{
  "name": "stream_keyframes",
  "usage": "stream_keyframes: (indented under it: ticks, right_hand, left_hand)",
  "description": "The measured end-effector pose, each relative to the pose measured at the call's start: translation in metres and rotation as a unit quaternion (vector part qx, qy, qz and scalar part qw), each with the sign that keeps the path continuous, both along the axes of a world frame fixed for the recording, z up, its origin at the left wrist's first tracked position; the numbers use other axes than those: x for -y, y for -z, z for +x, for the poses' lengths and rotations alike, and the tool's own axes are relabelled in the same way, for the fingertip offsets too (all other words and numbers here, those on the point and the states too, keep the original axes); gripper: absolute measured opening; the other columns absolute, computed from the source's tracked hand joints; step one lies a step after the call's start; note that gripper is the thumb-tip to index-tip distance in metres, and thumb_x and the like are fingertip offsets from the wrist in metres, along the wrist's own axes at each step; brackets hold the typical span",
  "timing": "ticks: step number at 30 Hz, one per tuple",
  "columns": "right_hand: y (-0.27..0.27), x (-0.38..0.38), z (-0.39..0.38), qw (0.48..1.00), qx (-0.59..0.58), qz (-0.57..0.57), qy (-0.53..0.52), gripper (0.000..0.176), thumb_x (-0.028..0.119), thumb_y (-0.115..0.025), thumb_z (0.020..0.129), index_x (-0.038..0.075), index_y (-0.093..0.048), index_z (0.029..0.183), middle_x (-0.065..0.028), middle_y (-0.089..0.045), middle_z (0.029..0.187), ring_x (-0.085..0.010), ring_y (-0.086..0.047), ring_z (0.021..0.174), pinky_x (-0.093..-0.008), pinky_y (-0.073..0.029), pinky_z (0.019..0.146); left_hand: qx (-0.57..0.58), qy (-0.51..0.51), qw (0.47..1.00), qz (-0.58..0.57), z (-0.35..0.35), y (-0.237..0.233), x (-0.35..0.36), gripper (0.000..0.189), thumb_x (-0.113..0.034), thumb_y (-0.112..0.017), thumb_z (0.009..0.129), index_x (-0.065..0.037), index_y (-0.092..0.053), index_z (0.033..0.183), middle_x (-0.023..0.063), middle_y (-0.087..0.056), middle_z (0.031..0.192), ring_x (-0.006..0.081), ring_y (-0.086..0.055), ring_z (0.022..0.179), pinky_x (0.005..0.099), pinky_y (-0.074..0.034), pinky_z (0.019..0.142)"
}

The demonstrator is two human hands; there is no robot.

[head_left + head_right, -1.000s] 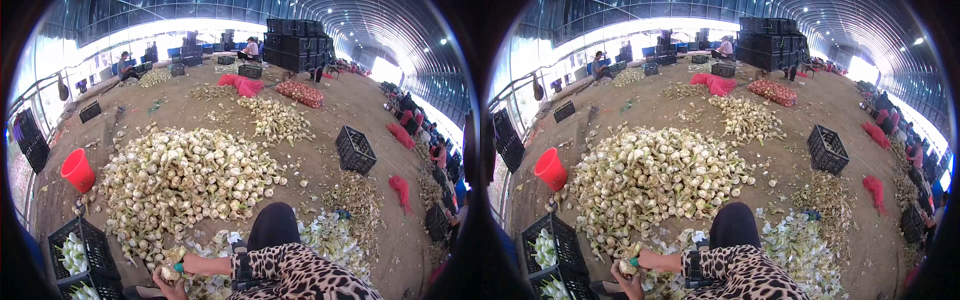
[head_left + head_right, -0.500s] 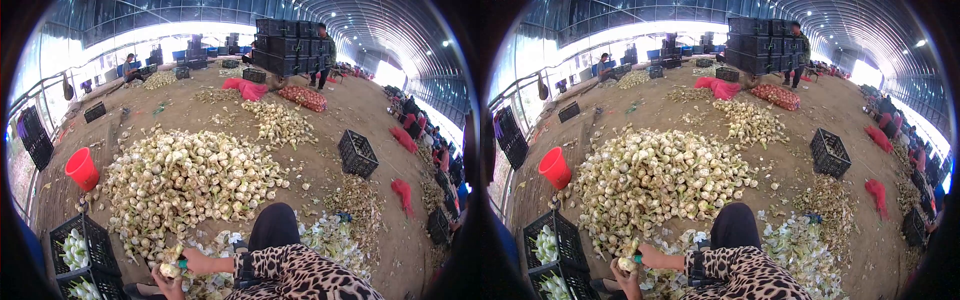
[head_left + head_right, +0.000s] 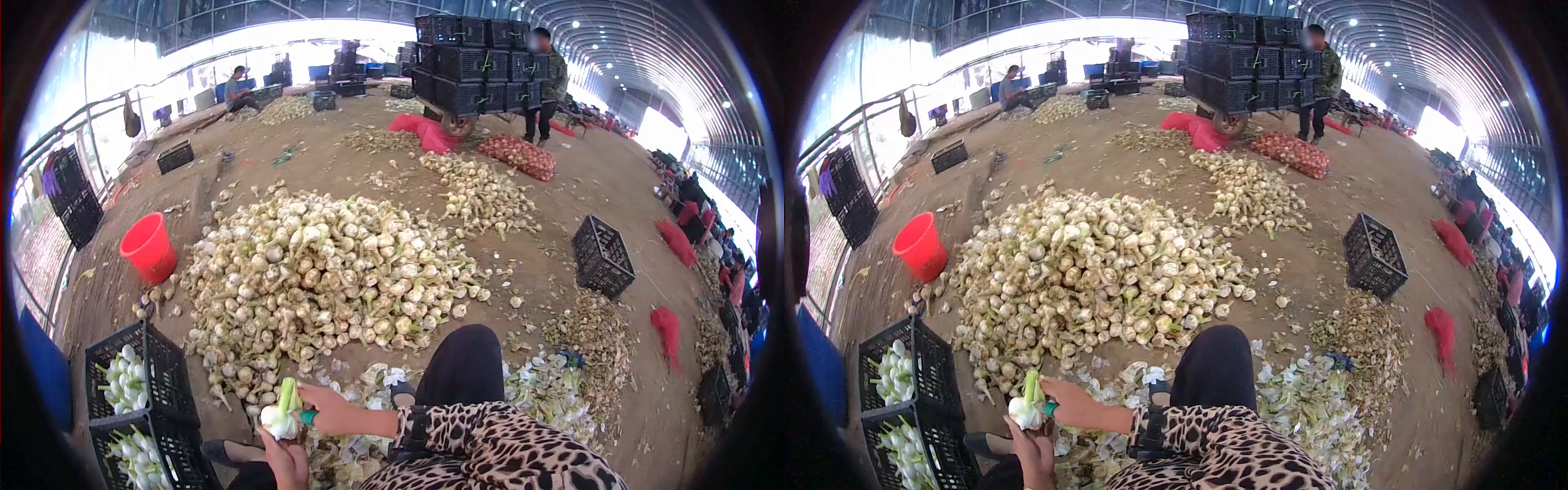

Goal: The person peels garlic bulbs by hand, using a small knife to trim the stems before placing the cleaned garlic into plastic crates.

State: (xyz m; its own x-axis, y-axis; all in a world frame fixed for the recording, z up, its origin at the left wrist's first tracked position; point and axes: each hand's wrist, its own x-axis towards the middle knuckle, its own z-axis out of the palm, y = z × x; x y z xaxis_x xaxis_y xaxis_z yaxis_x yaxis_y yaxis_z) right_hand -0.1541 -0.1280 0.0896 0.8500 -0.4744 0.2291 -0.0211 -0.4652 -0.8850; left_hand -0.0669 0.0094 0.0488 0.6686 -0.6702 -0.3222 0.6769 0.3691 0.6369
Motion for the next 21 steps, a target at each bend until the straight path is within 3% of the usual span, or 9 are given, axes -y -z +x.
stream_keyframes:
  ticks: [1, 2, 3, 4, 6, 10, 15, 19, 21]
  right_hand:
    - [0.002, 0.001, 0.0, 1.0, -0.001, -0.013, -0.005, 0.031, 0.02, -0.06, 0.086, 0.002, -0.056, 0.11, -0.0201, -0.061, 0.09, -0.0325, -0.059, 0.083, -0.0394, -0.045, 0.072]
    - [0.005, 0.003, 0.0, 1.0, -0.001, -0.026, -0.009, 0.031, 0.02, -0.06, 0.086, 0.001, -0.056, 0.109, -0.0206, -0.06, 0.089, -0.0331, -0.058, 0.082, -0.0394, -0.045, 0.071]
    - [0.007, 0.004, 0.0, 0.999, -0.001, -0.039, -0.012, 0.031, 0.021, -0.06, 0.086, 0.0, -0.056, 0.109, -0.021, -0.06, 0.089, -0.0336, -0.058, 0.082, -0.0394, -0.045, 0.07]
    - [-0.002, 0.0, -0.001, 0.999, 0.022, -0.018, -0.016, 0.03, 0.018, -0.06, 0.086, 0.0, -0.055, 0.11, -0.0162, -0.062, 0.088, -0.0246, -0.059, 0.079, -0.0344, -0.045, 0.07]
    - [-0.005, -0.005, -0.001, 0.995, 0.012, 0.099, -0.016, 0.028, 0.016, -0.06, 0.087, 0.0, -0.055, 0.11, -0.0104, -0.062, 0.088, -0.017, -0.056, 0.08, -0.0306, -0.044, 0.072]
    - [-0.007, -0.005, 0.004, 0.945, 0.061, 0.313, -0.067, 0.026, 0.01, -0.06, 0.087, 0.0, -0.056, 0.111, -0.0015, -0.061, 0.093, -0.0076, -0.05, 0.085, -0.0254, -0.042, 0.077]
    - [0.012, 0.01, 0.005, 0.914, 0.028, 0.382, -0.131, 0.023, 0.006, -0.06, 0.085, 0.001, -0.057, 0.108, 0.0012, -0.058, 0.089, -0.0065, -0.05, 0.084, -0.0233, -0.041, 0.076]
    - [0.012, 0.016, -0.001, 0.877, 0.055, 0.45, -0.157, 0.017, 0.002, -0.058, 0.085, 0.002, -0.057, 0.102, 0.0034, -0.055, 0.084, -0.0054, -0.05, 0.079, -0.0216, -0.041, 0.07]
    - [0.001, 0.012, -0.004, 0.857, 0.047, 0.505, -0.091, 0.019, -0.003, -0.056, 0.085, 0.004, -0.057, 0.103, 0.0031, -0.056, 0.086, -0.0062, -0.052, 0.077, -0.0212, -0.042, 0.065]
  left_hand:
    - [-0.001, -0.017, 1.0, -0.014, -0.002, -0.003, 0.001, 0.055, -0.052, -0.035, 0.095, -0.009, -0.043, 0.128, 0.0086, -0.052, 0.119, 0.0223, -0.053, 0.104, 0.0387, -0.044, 0.087]
    - [-0.018, -0.037, 0.999, 0.021, -0.008, -0.028, 0.005, 0.038, -0.028, -0.039, 0.094, -0.003, -0.046, 0.121, 0.0069, -0.055, 0.104, 0.0154, -0.055, 0.093, 0.0278, -0.044, 0.083]
    - [0.026, -0.017, 0.999, 0.042, -0.006, -0.02, 0.001, 0.038, -0.029, -0.041, 0.094, -0.003, -0.046, 0.121, 0.0073, -0.055, 0.105, 0.0157, -0.055, 0.093, 0.028, -0.044, 0.082]
    - [0.068, 0.003, 0.996, 0.062, -0.004, -0.008, -0.003, 0.038, -0.029, -0.043, 0.094, -0.003, -0.046, 0.121, 0.0077, -0.056, 0.106, 0.016, -0.056, 0.093, 0.0283, -0.045, 0.081]
    - [0.146, 0.017, 0.986, 0.08, -0.004, -0.002, -0.004, 0.039, -0.029, -0.05, 0.092, -0.002, -0.047, 0.121, 0.0088, -0.058, 0.107, 0.0161, -0.058, 0.092, 0.0291, -0.048, 0.076]
    - [0.01, 0.006, 1.0, -0.021, -0.003, 0.003, -0.005, 0.043, -0.028, -0.053, 0.091, -0.002, -0.045, 0.124, 0.0104, -0.057, 0.116, 0.0216, -0.057, 0.103, 0.0343, -0.048, 0.086]
    - [-0.032, 0.03, 0.997, -0.058, -0.007, -0.012, -0.003, 0.048, -0.024, -0.058, 0.085, -0.001, -0.044, 0.125, 0.0119, -0.055, 0.12, 0.025, -0.056, 0.107, 0.0376, -0.045, 0.094]
    - [-0.014, 0.064, 0.997, -0.051, -0.004, -0.009, -0.003, 0.054, -0.027, -0.06, 0.083, -0.002, -0.042, 0.128, 0.0117, -0.054, 0.122, 0.0258, -0.056, 0.109, 0.0403, -0.047, 0.091]
    - [-0.002, 0.102, 0.994, -0.049, -0.002, -0.01, -0.005, 0.056, -0.027, -0.06, 0.083, -0.002, -0.041, 0.129, 0.0117, -0.054, 0.122, 0.0261, -0.055, 0.109, 0.0419, -0.048, 0.089]
